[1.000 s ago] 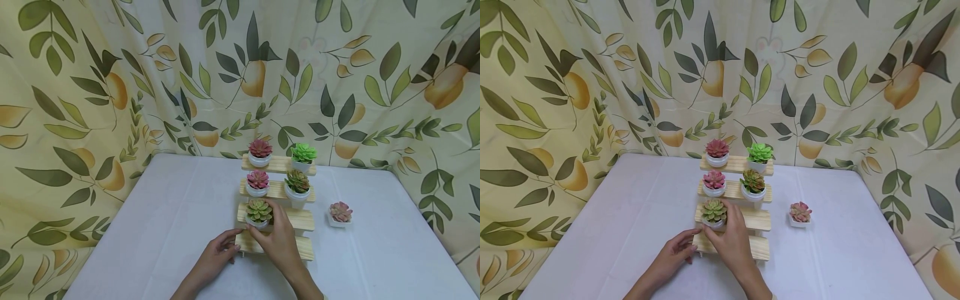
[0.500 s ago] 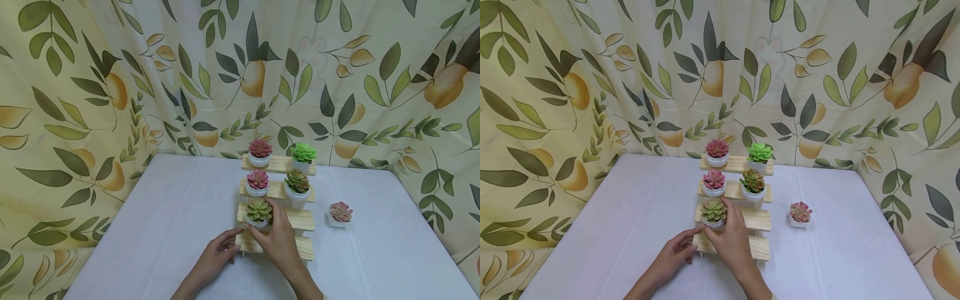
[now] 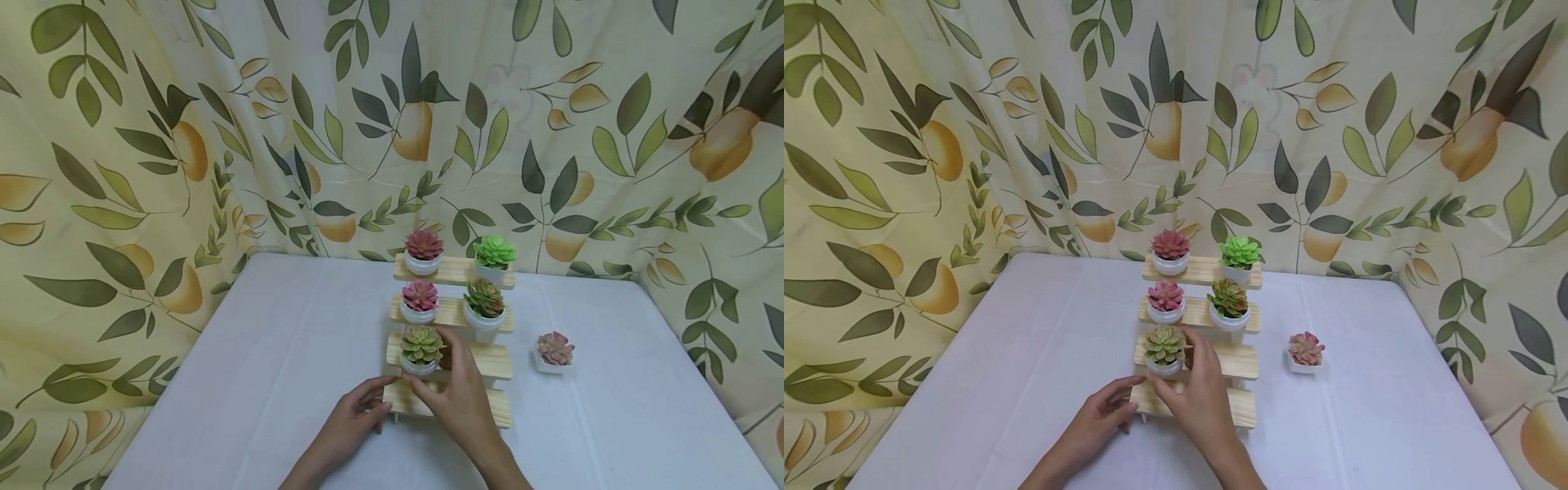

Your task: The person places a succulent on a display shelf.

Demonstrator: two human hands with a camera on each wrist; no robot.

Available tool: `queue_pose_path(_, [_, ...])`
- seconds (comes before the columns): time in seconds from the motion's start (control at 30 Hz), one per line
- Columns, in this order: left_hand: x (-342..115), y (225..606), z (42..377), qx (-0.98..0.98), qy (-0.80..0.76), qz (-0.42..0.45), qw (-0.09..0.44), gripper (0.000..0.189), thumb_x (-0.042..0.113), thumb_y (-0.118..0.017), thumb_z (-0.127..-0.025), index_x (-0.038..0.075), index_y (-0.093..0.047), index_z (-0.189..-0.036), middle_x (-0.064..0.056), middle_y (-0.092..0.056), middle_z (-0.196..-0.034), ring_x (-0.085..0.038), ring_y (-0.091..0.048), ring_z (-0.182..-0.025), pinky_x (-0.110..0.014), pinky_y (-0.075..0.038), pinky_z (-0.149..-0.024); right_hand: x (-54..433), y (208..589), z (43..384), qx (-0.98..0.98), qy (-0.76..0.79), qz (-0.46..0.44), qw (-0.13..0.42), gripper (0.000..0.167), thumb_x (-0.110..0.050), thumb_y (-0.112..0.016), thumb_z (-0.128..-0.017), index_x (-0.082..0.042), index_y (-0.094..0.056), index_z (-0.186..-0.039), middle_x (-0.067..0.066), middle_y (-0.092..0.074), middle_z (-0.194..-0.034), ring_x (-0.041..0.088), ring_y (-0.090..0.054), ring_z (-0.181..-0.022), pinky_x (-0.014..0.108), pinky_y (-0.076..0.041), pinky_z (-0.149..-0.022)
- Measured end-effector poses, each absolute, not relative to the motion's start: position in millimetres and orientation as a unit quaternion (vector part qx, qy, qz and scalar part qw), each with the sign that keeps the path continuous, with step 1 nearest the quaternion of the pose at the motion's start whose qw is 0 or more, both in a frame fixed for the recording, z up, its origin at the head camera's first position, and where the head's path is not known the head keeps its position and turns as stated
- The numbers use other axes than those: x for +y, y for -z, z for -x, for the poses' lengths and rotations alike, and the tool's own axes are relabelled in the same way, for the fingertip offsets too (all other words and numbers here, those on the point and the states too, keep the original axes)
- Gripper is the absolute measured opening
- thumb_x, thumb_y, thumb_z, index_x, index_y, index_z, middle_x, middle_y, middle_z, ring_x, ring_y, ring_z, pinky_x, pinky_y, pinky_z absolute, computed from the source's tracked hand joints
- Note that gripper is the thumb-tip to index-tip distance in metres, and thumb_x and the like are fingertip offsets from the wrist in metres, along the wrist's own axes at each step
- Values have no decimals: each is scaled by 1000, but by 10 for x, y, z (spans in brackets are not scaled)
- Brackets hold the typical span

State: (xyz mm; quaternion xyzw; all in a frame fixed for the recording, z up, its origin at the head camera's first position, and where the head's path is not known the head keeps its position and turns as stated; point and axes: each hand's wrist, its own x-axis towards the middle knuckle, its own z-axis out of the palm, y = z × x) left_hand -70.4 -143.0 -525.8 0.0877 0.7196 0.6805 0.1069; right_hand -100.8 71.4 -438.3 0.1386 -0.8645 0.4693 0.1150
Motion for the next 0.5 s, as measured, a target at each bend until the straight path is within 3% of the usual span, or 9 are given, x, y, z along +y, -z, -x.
queue_pose_path(0.5, [-1419, 5252, 694, 727, -673, -84, 105, 44, 30, -67, -103, 22, -58, -146, -1, -69, -127, -26, -66, -90, -35, -59, -69, 903, 4396, 906, -867, -451, -136, 160, 84, -13, -98, -71, -5, -51, -141, 7, -59, -127, 22, -61, -104, 46, -56, -87])
